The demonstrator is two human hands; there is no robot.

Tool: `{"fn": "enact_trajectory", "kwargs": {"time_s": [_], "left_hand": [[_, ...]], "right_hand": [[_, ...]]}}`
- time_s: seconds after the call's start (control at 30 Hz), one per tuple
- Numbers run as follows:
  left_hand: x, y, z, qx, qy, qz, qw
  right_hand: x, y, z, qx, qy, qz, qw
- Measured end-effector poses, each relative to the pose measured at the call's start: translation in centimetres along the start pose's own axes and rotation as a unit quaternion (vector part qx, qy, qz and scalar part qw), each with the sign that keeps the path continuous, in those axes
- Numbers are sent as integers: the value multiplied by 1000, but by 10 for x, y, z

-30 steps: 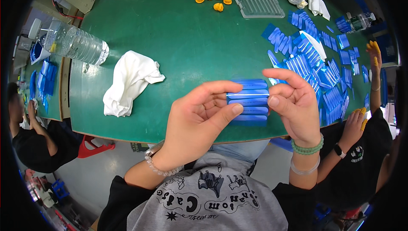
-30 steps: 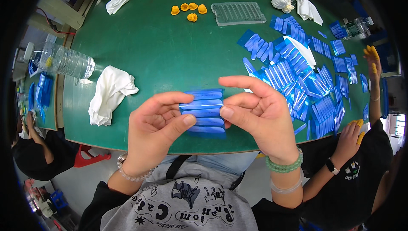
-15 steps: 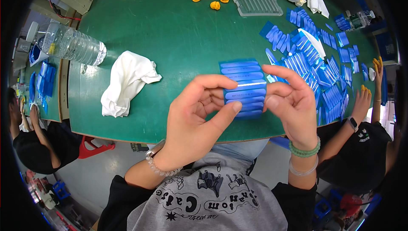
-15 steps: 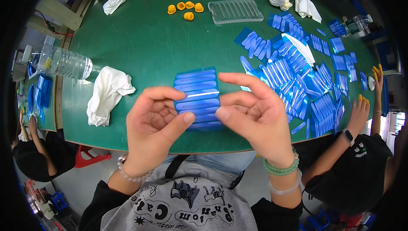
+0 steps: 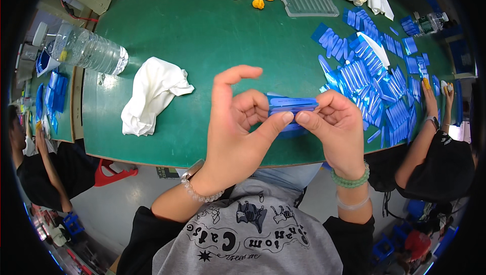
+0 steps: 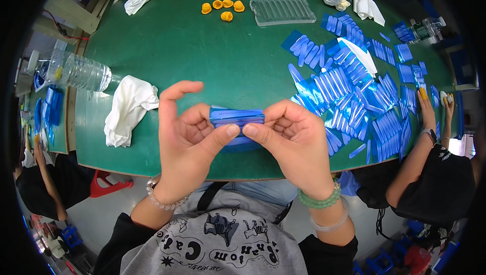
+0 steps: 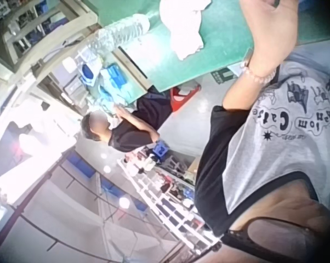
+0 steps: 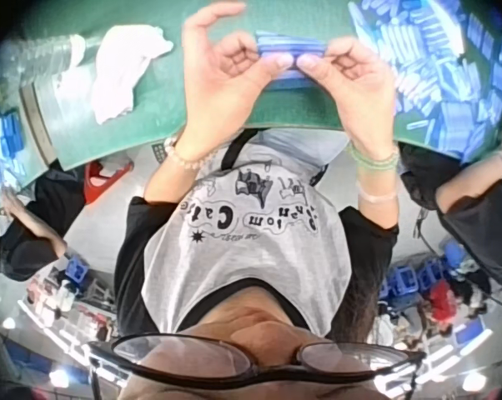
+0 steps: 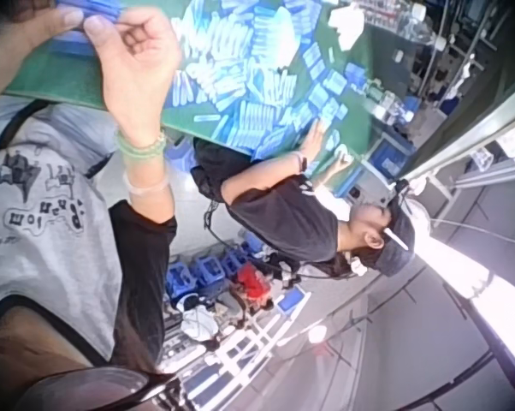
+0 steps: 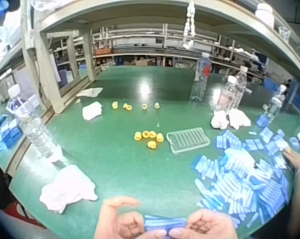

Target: The person applies adhesive strips onto plastic sheets by hand, arranging, smoothing, and bending the sheets on the table.

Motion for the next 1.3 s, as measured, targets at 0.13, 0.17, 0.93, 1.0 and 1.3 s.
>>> {"fn": "enact_trajectory", "kwargs": {"time_s": [0.13,0.17,0.93,1.0,1.3], "left_hand": [[-8,-3,0,0,46,-41,998],[-8,-4,0,17,56,-46,997],[11,-4,2,-47,5,-10,999],[9,-5,1,-48,-9,4,999],[4,-9,-4,-18,30,-62,998]], "right_hand": [[-15,-2,-1,11,51,85,995],[-16,-4,-1,7,57,84,995],[-18,-5,-4,40,120,81,989],[-10,0,-7,73,63,37,995],[-25,-7,-15,69,66,63,993]]}}
Point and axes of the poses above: each hand's wrist, its own z-axis towards the middle knuckle, its own x-axis out of the back of the hand, y = z × x, the point moved 1 cm from there along z, towards the middle knuckle, and after that the axes turned 11 degrees about y, right-handed, at the moved point
